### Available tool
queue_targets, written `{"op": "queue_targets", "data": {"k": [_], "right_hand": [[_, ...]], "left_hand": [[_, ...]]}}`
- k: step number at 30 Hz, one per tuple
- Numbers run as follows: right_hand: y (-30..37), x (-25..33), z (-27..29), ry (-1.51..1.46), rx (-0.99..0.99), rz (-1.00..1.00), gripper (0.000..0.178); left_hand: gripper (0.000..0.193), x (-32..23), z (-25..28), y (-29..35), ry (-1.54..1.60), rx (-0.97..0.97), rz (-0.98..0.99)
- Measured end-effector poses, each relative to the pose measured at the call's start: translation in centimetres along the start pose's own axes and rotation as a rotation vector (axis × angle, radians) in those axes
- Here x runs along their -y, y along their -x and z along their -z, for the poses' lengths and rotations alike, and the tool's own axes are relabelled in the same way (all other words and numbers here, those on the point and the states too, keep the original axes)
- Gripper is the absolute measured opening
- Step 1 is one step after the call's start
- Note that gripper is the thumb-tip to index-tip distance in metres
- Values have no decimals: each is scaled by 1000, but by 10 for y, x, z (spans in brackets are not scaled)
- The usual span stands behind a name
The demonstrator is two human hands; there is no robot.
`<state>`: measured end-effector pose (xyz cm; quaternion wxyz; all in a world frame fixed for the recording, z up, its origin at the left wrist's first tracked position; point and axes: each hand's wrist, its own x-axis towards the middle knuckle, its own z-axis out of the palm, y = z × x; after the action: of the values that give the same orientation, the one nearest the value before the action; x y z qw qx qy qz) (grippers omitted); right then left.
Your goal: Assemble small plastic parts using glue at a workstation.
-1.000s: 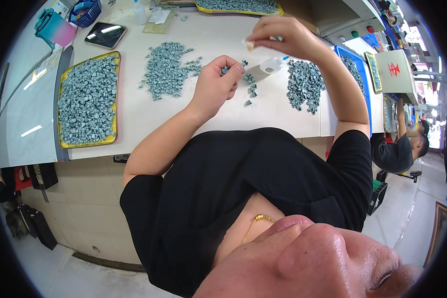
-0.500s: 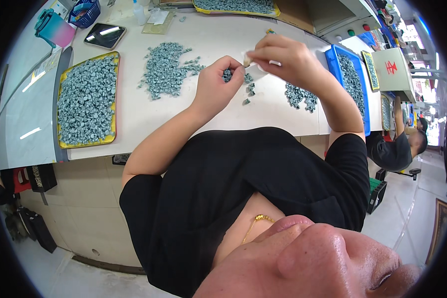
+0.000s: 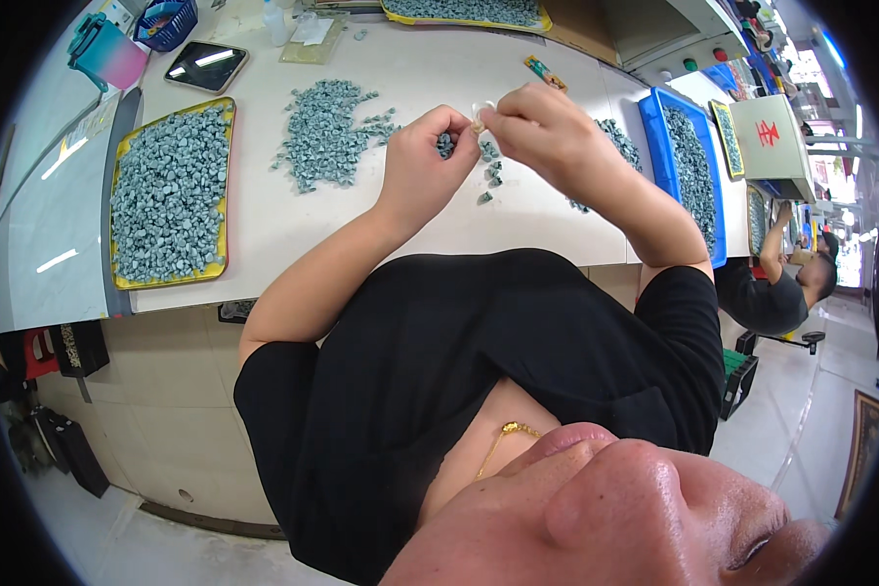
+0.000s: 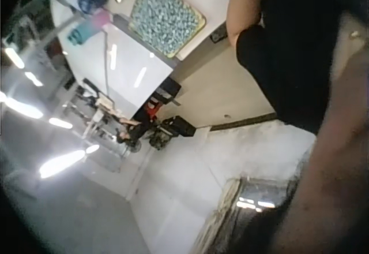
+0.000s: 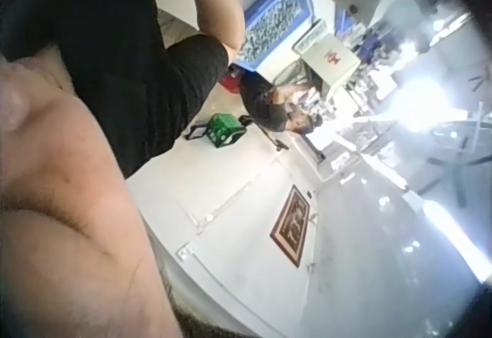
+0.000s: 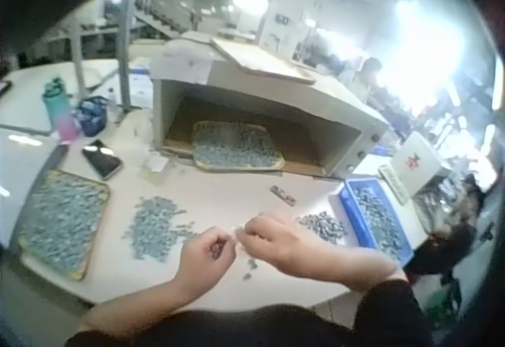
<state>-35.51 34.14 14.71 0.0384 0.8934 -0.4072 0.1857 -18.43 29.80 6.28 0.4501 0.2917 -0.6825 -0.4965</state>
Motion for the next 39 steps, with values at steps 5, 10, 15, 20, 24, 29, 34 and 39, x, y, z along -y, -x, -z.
{"op": "queue_targets", "data": {"k": [5, 10, 15, 20, 24, 29, 34, 39], "right_hand": [[-1, -2, -4, 82, -87, -35, 31], [0, -5, -5, 132, -65, -3, 30], [1, -6, -3, 117, -49, -9, 32], [0, -9, 8, -17, -272, -157, 25], [4, -13, 8, 0, -378, -196, 18], [7, -9, 2, -69, -343, -270, 17], [6, -8, -3, -123, -308, -288, 14], [4, -5, -4, -132, -314, -317, 14]], "left_hand": [[14, -1, 0, 1, 1, 24, 29], [14, 2, 0, 0, 17, 19, 32], [14, 4, -1, 0, 16, 29, -13], [11, -1, 7, -5, 785, 222, 508], [12, -6, 9, -9, 999, 221, 645], [15, -3, 9, -10, 1214, 263, 815], [16, -2, 10, -10, 1294, 309, 850], [16, -2, 11, -10, 1328, 328, 849]]}}
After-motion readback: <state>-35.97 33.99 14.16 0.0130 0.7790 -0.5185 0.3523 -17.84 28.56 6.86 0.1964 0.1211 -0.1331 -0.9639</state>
